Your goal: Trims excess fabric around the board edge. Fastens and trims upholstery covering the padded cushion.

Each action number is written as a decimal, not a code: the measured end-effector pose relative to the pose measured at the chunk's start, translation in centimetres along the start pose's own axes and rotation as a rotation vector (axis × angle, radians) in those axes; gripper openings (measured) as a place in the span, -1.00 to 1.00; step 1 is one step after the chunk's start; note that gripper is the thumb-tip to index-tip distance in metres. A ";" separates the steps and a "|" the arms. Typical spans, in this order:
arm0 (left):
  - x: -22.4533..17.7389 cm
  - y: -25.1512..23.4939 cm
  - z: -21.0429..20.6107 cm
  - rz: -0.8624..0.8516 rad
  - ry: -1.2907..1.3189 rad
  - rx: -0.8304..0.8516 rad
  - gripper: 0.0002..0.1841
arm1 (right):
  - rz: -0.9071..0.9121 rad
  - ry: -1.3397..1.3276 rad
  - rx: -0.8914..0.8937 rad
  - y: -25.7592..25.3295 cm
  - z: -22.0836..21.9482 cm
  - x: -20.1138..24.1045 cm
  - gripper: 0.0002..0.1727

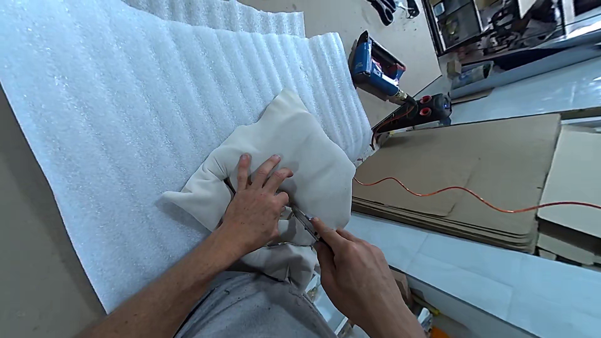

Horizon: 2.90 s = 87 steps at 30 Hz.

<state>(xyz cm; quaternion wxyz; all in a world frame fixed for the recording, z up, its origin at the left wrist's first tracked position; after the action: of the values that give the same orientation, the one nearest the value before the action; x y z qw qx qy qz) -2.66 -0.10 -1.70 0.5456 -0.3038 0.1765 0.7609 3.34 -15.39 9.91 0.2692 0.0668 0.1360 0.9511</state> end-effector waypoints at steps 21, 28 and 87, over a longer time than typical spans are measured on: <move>0.0 0.0 -0.1 0.011 0.022 -0.019 -0.88 | -0.276 -0.189 0.341 -2.2 1.7 0.4 -0.57; 0.0 0.0 -0.1 0.014 0.029 -0.036 -0.86 | -0.327 -0.246 0.308 -1.5 1.9 0.1 -0.54; 2.1 -4.3 1.2 -0.288 0.030 0.178 -0.63 | 0.221 -0.069 -0.105 0.6 -0.7 -4.6 -0.65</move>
<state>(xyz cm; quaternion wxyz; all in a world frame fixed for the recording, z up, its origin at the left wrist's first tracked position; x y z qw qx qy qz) 0.57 3.61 -1.93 0.6710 -0.2878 0.2062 0.6515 6.75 -18.47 9.15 0.1703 0.1001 0.0685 0.9779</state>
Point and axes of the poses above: each hand's wrist, its own y-axis away from the middle knuckle, its own z-axis out of the back of the hand, x = y × z, the point moved 2 cm from there along -y, towards the middle knuckle, and after that the axes turned 9 degrees about z, right-handed, at the moved point
